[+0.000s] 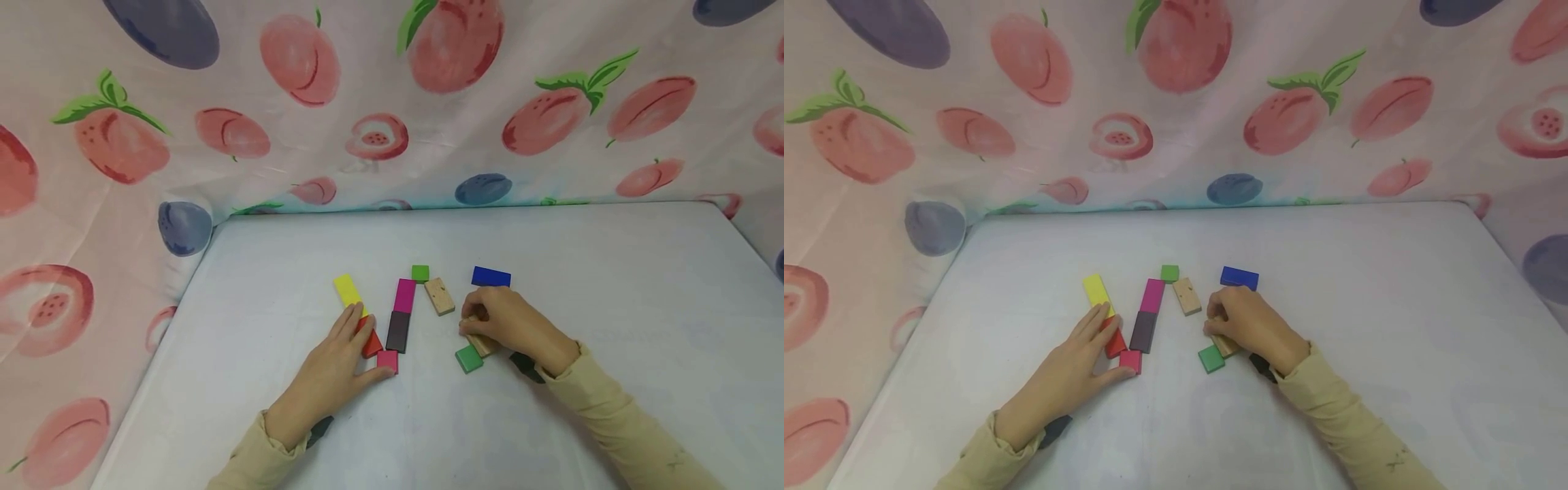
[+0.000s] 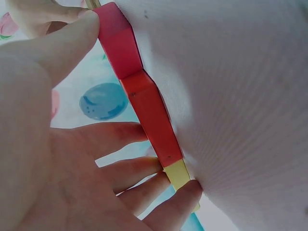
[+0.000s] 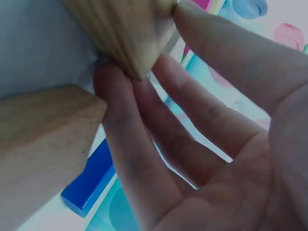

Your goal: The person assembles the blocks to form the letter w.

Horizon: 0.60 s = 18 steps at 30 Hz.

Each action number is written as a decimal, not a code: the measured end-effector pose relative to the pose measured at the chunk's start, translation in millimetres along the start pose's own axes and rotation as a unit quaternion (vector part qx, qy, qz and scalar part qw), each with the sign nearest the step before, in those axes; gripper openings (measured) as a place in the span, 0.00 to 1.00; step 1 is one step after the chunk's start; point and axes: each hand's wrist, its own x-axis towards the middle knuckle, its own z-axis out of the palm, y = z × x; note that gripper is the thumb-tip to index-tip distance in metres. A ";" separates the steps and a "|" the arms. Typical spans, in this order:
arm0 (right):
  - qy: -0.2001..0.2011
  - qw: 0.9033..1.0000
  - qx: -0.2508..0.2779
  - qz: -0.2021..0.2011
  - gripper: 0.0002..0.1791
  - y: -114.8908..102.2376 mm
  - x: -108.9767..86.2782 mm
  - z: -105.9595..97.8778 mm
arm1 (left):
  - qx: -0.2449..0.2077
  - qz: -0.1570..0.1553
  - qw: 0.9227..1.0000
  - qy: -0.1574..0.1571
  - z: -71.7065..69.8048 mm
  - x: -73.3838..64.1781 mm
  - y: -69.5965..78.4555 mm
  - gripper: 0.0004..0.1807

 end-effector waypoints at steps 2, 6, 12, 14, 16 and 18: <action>-0.001 1.000 -0.006 -0.003 0.06 0.7 -1.9 -1.9 | -0.002 0.000 1.000 0.000 -0.4 0.0 0.4 0.51; -0.002 1.000 -0.013 -0.017 0.08 2.8 -6.1 -6.4 | -0.002 0.001 1.000 0.002 -0.9 -0.4 1.0 0.50; -0.013 0.999 0.009 -0.034 0.06 6.9 -3.3 -7.8 | -0.001 0.007 1.000 0.011 -0.1 -0.2 0.8 0.50; -0.014 0.999 0.019 -0.035 0.06 8.9 -1.1 -7.2 | 0.000 0.007 1.000 0.012 0.1 0.2 0.5 0.50; -0.013 0.999 0.029 -0.033 0.06 10.8 0.8 -6.7 | -0.001 0.008 1.000 0.011 -0.3 0.3 0.4 0.50; -0.011 0.999 0.037 -0.030 0.06 12.6 2.3 -6.1 | 0.001 0.006 1.000 0.009 -0.2 0.5 0.0 0.51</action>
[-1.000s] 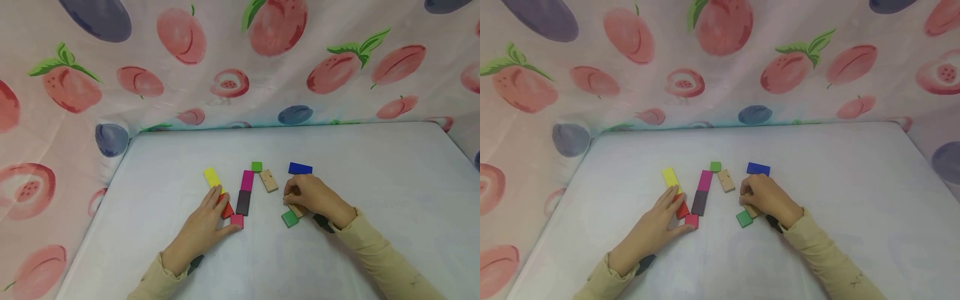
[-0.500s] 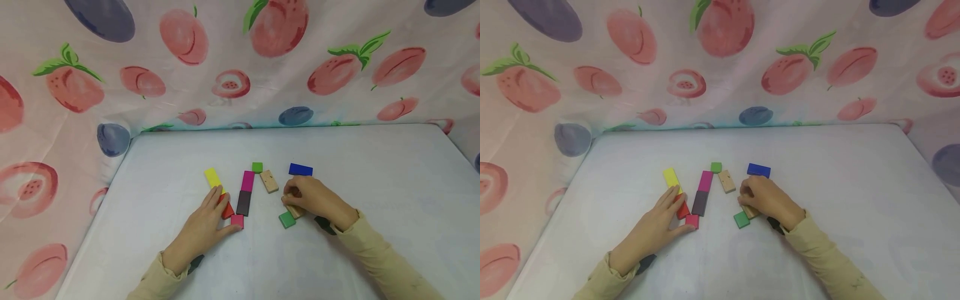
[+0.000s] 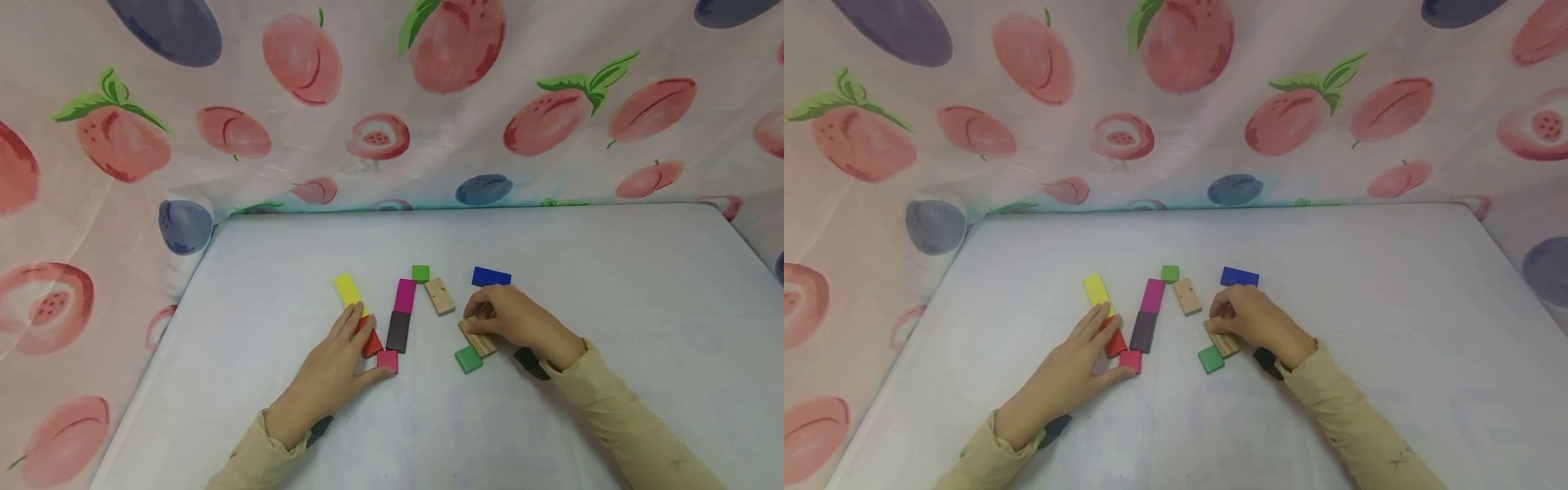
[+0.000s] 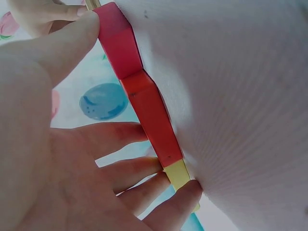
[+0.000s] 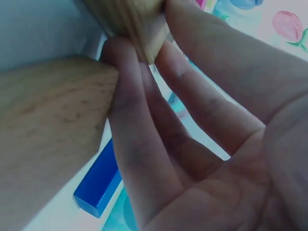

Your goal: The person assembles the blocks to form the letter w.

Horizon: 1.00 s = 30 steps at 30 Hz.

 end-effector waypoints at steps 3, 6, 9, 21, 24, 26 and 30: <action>0.004 1.000 0.007 0.005 0.06 1.2 0.9 0.6 | 0.002 -0.002 1.000 -0.004 -0.2 0.2 0.2 0.51; 0.009 1.000 0.009 0.008 0.07 0.7 2.2 1.8 | 0.003 -0.005 1.000 -0.008 -0.3 0.4 0.6 0.51; 0.013 1.000 0.013 0.012 0.07 -0.8 4.1 3.8 | 0.001 -0.006 1.000 -0.007 -0.3 0.4 0.8 0.51; 0.020 0.999 0.016 0.046 0.10 -5.6 11.6 9.8 | 0.000 -0.011 1.000 -0.011 -0.6 0.3 1.9 0.51; 0.029 0.998 0.018 0.049 0.11 -6.9 13.0 11.1 | 0.001 -0.010 1.000 -0.010 -0.4 0.2 1.4 0.51; 0.035 0.998 0.021 0.048 0.11 -7.8 14.0 11.9 | 0.001 -0.011 1.000 -0.011 -0.9 0.3 1.5 0.51; 0.042 0.998 0.020 0.044 0.12 -9.4 14.9 12.9 | 0.001 -0.011 1.000 -0.012 -1.6 0.4 2.1 0.51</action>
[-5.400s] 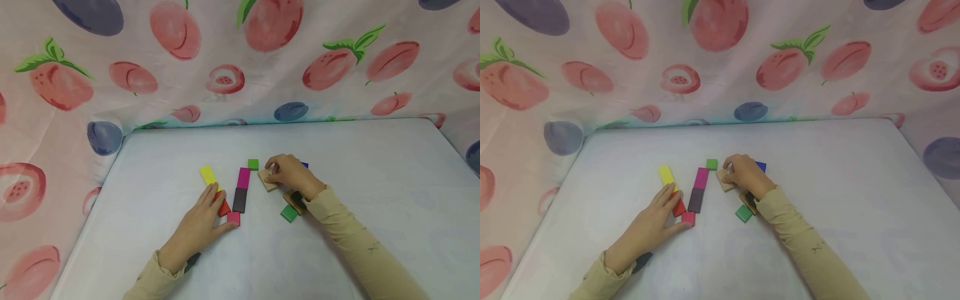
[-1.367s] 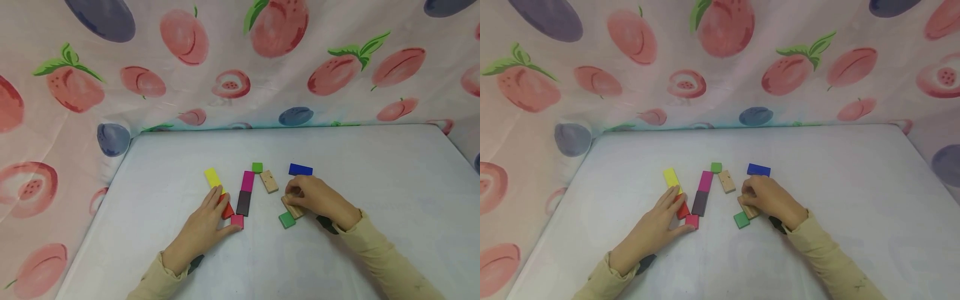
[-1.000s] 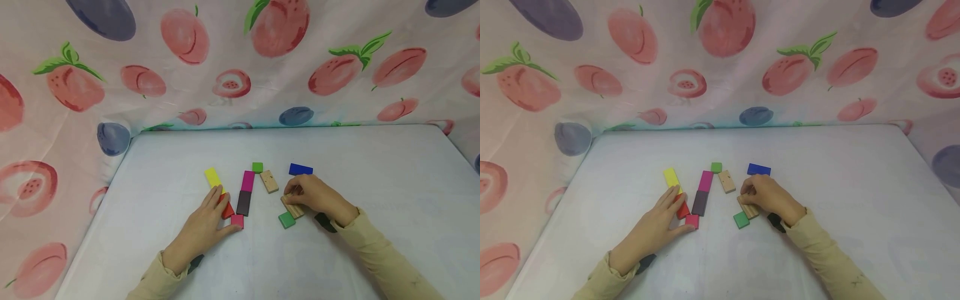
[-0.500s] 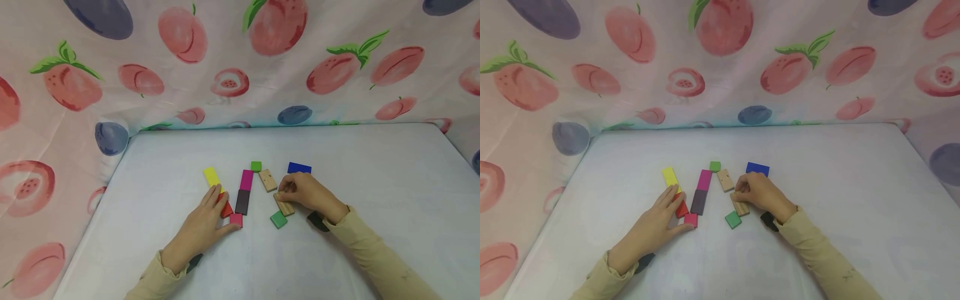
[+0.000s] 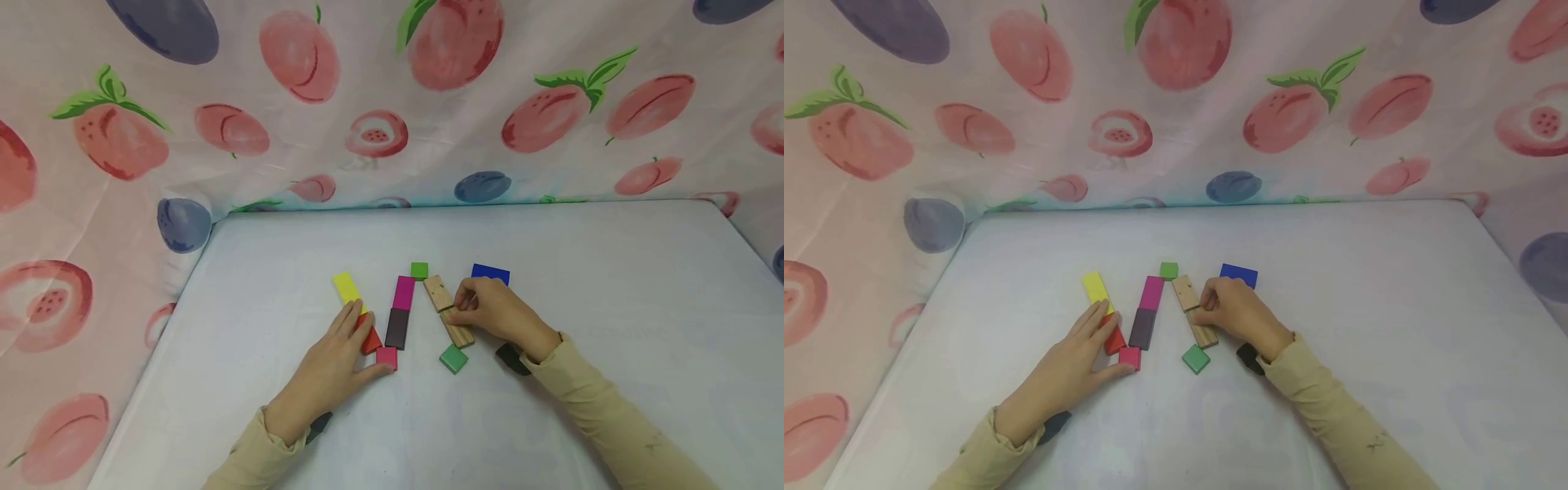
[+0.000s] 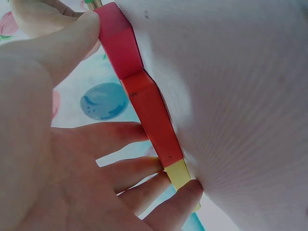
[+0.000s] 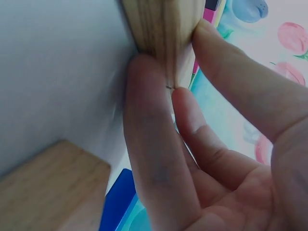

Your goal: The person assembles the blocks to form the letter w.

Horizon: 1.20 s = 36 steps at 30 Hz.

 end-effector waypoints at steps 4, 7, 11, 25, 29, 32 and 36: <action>0.003 1.000 -0.001 0.000 0.13 -0.7 0.8 0.7 | 0.002 -0.001 1.000 -0.001 0.2 0.4 0.2 0.51; 0.003 1.000 -0.001 0.005 0.13 -1.1 1.4 0.7 | 0.003 0.000 1.000 0.000 0.6 1.0 0.1 0.51; 0.006 1.000 -0.003 0.006 0.13 -1.5 1.4 0.6 | 0.002 0.003 1.000 0.003 0.7 0.9 -0.1 0.51; 0.013 1.000 -0.011 -0.004 0.14 -2.5 -0.1 1.7 | 0.004 0.008 1.000 0.008 1.4 0.9 -0.7 0.51; 0.016 1.000 -0.012 -0.009 0.14 -2.7 -0.5 2.0 | 0.004 0.009 1.000 0.007 1.1 0.9 -0.8 0.51; 0.021 1.000 -0.016 -0.009 0.14 -2.7 -1.2 3.0 | 0.003 0.007 1.000 0.005 1.1 0.7 -1.1 0.51; 0.032 0.999 -0.022 -0.011 0.13 -2.3 -3.5 4.1 | 0.003 0.003 1.000 0.001 1.0 0.3 -1.6 0.51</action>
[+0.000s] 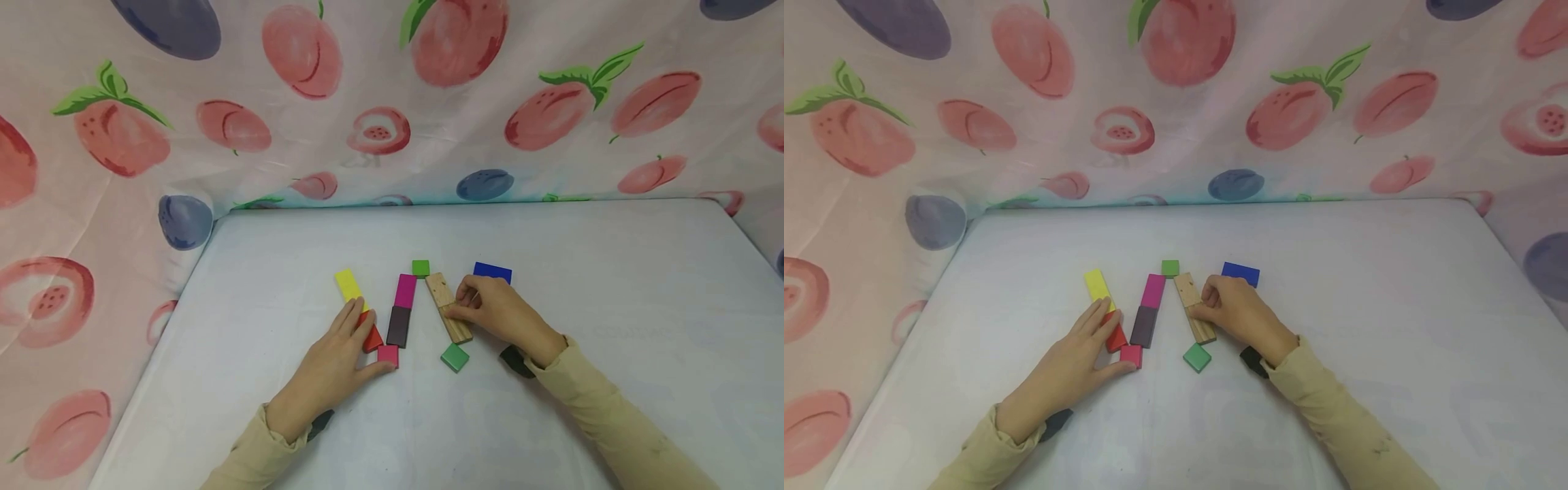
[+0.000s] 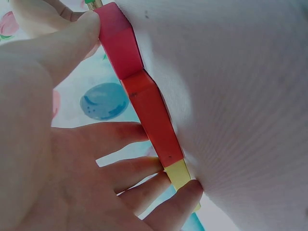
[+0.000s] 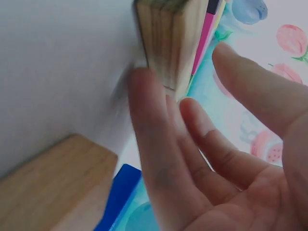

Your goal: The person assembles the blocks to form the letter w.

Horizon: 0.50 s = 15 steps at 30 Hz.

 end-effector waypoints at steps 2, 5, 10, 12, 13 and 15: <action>0.004 1.000 -0.001 -0.003 0.12 0.1 -2.4 -0.5 | 0.001 -0.001 1.000 -0.001 0.2 0.0 0.0 0.51; 0.005 1.000 -0.001 -0.016 0.10 -0.2 -6.5 -2.4 | 0.003 0.000 1.000 -0.001 0.6 0.1 -0.2 0.51; 0.000 0.999 -0.005 -0.040 0.06 -1.8 -14.2 -4.0 | 0.004 0.002 1.000 0.000 0.8 0.4 -0.5 0.51; -0.004 0.999 -0.005 -0.049 0.05 -3.1 -17.5 -3.9 | 0.005 0.002 1.000 0.000 0.9 0.5 -0.7 0.51; -0.007 0.999 -0.005 -0.052 0.04 -3.9 -19.1 -3.9 | 0.006 0.002 1.000 0.000 0.9 0.5 -0.7 0.51; -0.013 0.998 -0.003 -0.058 0.04 -5.8 -22.1 -3.8 | 0.006 0.002 1.000 0.000 1.0 0.2 -0.7 0.51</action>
